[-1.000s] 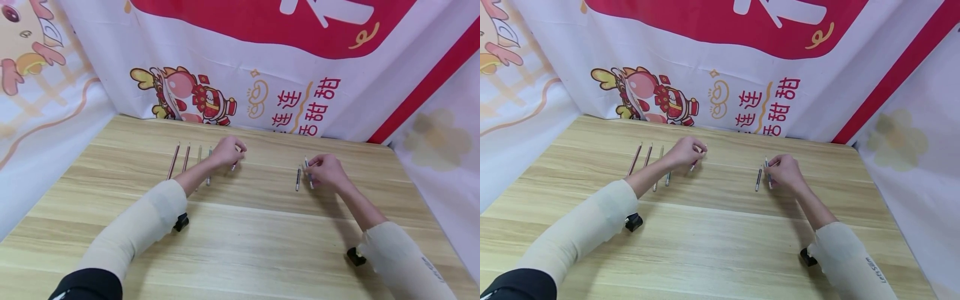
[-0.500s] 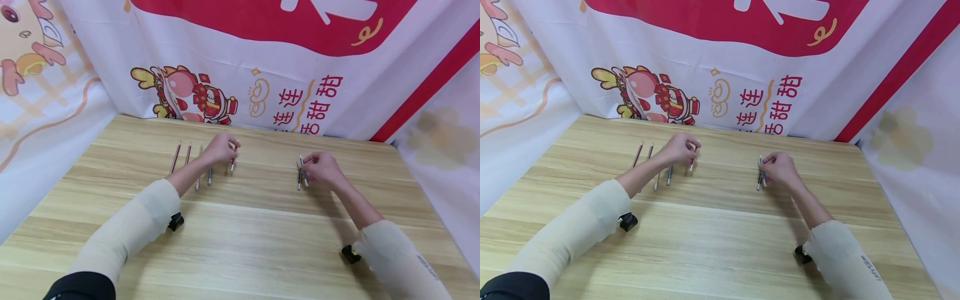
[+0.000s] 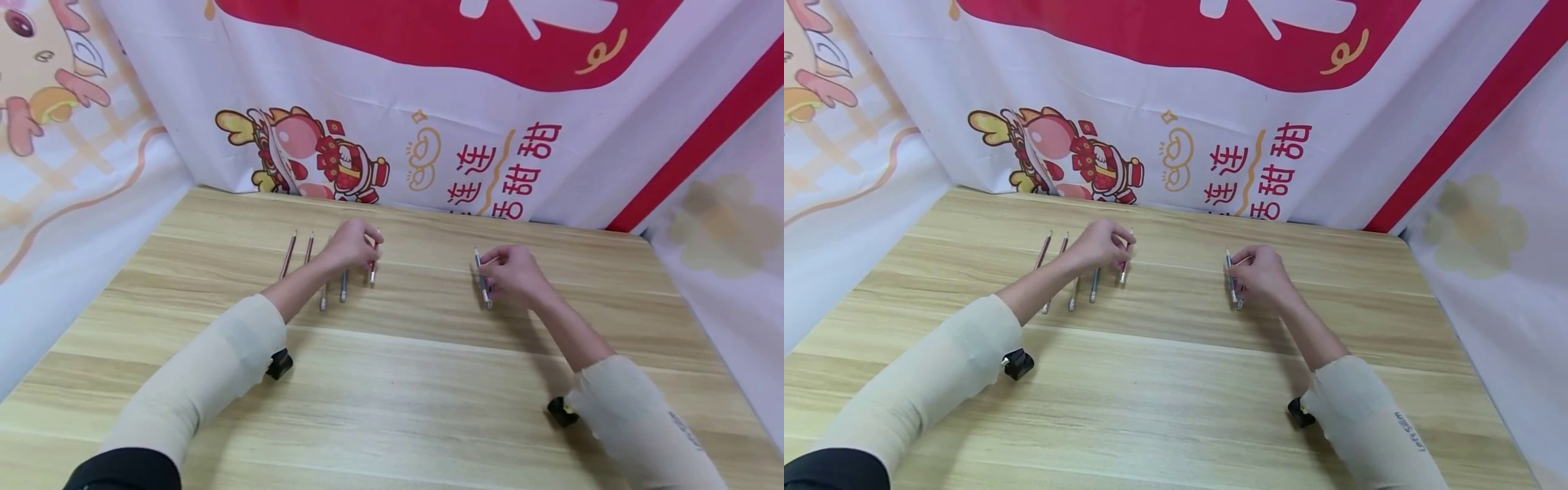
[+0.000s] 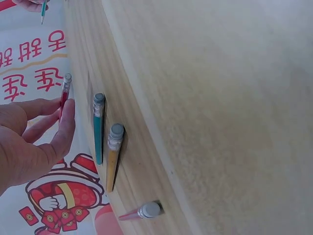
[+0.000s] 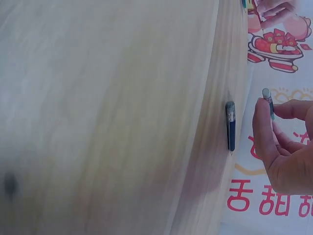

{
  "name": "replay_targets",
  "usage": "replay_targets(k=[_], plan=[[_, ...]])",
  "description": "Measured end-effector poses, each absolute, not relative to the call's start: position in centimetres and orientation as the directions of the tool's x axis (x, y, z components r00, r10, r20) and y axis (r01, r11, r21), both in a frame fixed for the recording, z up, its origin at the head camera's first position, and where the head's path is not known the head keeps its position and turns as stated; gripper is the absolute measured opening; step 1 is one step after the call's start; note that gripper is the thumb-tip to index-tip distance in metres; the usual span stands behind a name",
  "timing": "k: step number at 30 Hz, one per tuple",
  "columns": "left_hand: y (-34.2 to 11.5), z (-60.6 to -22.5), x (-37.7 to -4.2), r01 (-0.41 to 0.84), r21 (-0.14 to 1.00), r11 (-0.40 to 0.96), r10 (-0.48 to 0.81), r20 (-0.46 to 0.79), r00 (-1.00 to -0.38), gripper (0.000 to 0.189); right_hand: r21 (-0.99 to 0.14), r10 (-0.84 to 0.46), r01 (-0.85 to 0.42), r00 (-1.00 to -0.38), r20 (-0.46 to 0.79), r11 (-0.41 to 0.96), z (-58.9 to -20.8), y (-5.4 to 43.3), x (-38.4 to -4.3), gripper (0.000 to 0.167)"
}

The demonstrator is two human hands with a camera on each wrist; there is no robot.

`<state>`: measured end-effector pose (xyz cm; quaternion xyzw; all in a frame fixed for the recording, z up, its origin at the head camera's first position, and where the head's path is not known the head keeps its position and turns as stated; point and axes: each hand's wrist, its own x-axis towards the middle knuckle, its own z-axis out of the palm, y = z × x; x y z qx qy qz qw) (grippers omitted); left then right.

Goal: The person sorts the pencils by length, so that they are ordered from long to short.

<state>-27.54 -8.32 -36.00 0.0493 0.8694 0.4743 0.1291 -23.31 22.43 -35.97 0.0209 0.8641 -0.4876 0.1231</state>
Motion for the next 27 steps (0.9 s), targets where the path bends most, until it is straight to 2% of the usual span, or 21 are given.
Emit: replay_targets(k=[10, 27], plan=[[-9.0, -36.0, -27.7, -0.036, 0.825, 0.565, 0.213, -0.188, -0.959, 0.04, -0.856, -0.115, 0.176, -0.958, -0.262, 0.485, -36.4, 20.6, -23.6, 0.025], [-9.0, -36.6, -28.3, -0.006, 0.684, 0.729, 0.201, -0.223, -0.954, 0.033, -0.858, -0.132, 0.175, -0.954, -0.269, 0.483, -36.0, 18.1, -23.7, 0.029]])
